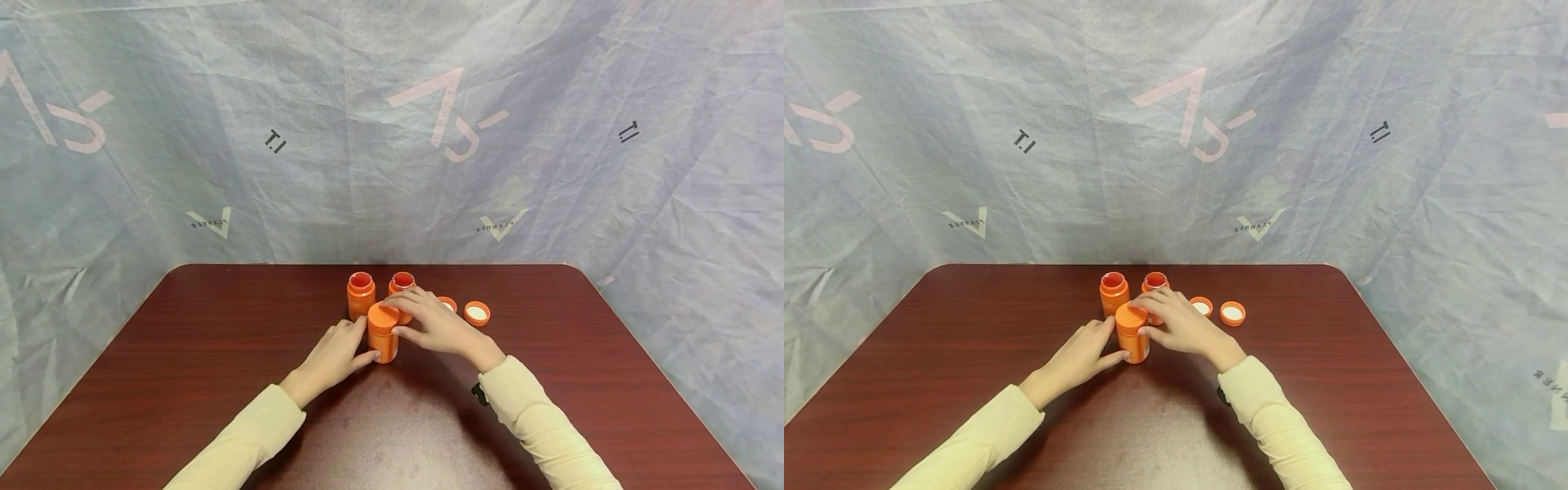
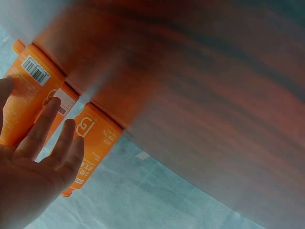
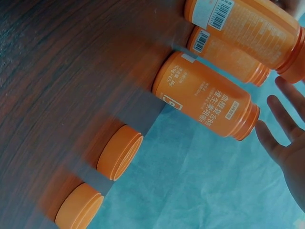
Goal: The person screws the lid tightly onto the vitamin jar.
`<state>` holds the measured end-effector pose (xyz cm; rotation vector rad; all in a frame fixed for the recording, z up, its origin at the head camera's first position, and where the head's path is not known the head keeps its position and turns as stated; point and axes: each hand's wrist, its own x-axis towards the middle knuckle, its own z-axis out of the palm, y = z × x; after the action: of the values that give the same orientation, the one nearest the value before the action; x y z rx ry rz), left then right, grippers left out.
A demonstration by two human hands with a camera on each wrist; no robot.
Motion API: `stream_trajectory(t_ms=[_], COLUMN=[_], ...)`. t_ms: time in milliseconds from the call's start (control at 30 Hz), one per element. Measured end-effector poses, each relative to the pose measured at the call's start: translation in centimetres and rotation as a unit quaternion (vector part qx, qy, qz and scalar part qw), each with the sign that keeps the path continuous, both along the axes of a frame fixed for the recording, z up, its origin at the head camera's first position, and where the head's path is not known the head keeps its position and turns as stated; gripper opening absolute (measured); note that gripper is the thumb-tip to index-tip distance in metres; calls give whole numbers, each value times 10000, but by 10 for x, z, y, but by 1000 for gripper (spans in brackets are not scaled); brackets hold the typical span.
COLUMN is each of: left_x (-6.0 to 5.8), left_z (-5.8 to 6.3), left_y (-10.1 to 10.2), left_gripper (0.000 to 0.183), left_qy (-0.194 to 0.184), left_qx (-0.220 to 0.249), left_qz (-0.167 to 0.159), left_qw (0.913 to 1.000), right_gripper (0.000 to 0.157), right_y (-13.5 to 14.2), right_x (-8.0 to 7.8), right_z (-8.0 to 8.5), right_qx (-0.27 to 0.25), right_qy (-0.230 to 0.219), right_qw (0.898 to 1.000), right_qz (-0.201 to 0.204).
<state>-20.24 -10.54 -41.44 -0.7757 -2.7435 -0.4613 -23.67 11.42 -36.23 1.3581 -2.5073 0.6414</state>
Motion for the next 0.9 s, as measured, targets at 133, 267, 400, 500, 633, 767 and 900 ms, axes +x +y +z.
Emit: stream_trajectory(t_ms=[133,267,400,500,633,767,900], left_x=[0,0,-1,-1,-1,-1,-1], left_z=[0,0,0,0,0,0,-1], left_y=[0,0,0,0,0,0,0], left_gripper=[54,54,54,54,53,53,54], left_qy=[-5,-7,-18,-20,-17,19,37], left_qx=[-6,12,21,13,2,-1,-23], left_qz=[-2,3,5,-3,-16,-27,-11], left_qw=[10000,10000,10000,10000,10000,10000,10000], right_gripper=[40,37,35,35,38,42,42], right_y=[0,0,-1,-2,-2,0,1], right_x=[-1,0,1,1,1,0,-1], right_z=[0,0,0,0,0,0,-1], right_qx=[-7,-39,-85,-107,-36,78,37], right_qy=[20,48,101,153,147,64,-19], right_qw=[10000,10000,9999,9998,9998,9998,10000], right_qz=[95,46,-65,-108,-147,-170,-39])
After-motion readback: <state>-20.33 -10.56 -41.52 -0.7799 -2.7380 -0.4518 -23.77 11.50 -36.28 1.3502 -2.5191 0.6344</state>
